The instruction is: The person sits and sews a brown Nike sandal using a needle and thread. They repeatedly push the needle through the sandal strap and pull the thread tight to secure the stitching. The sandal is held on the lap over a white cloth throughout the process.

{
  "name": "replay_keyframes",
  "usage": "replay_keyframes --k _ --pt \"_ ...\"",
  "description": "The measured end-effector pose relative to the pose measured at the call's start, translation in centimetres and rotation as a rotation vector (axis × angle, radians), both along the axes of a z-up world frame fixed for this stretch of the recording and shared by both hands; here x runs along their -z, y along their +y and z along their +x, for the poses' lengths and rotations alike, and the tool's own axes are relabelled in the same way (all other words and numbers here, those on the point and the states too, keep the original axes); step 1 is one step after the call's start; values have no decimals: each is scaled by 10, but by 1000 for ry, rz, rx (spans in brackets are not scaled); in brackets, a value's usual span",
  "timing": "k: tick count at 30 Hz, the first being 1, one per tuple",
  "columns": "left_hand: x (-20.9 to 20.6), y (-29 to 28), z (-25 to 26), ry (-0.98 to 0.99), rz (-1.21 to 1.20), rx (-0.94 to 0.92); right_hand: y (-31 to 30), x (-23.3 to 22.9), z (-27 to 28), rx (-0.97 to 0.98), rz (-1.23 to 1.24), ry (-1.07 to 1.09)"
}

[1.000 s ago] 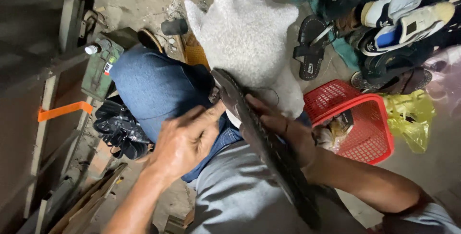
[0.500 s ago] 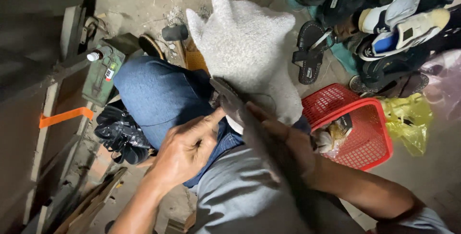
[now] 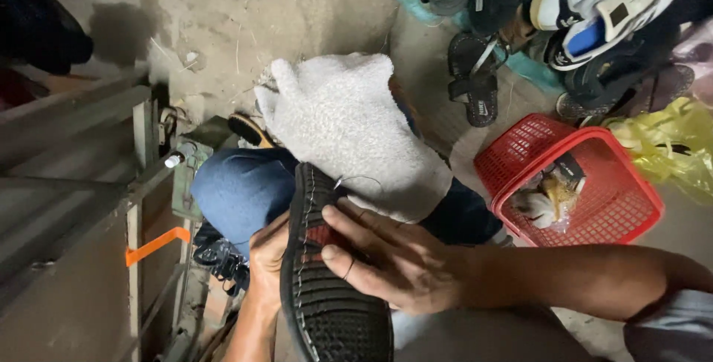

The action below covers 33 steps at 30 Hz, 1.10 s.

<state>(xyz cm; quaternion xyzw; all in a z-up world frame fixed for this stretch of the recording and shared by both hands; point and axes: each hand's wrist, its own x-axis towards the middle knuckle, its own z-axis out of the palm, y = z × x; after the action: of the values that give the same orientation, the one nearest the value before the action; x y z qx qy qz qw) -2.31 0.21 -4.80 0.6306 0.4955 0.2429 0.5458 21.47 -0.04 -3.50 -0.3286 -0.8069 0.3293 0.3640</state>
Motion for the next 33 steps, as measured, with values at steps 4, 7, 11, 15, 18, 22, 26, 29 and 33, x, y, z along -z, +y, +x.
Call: replay_keyframes --k 4,7,11,15,18,22,26,29,33 --pt "4 -11 -8 82 -44 -48 4 -3 -2 -94 65 -62" --pt "7 -26 -15 145 -79 -99 1 2 -3 -193 49 -57" --pt "8 -51 -24 220 -119 -201 3 2 1 -310 -39 -13" --pt "1 -37 -16 382 149 -87 25 15 43 -408 -44 -168" --pt "2 -40 -16 367 216 -72 48 6 78 70 -769 -903" --pt "-2 -40 -12 466 288 -58 33 22 80 360 130 -715" --pt "5 -45 -9 526 343 -47 17 28 6 57 67 -356" --pt "6 -47 -9 521 400 -64 5 38 -16 39 7 -394" --pt "7 -53 -10 490 444 -101 5 3 -3 -74 -39 -292"
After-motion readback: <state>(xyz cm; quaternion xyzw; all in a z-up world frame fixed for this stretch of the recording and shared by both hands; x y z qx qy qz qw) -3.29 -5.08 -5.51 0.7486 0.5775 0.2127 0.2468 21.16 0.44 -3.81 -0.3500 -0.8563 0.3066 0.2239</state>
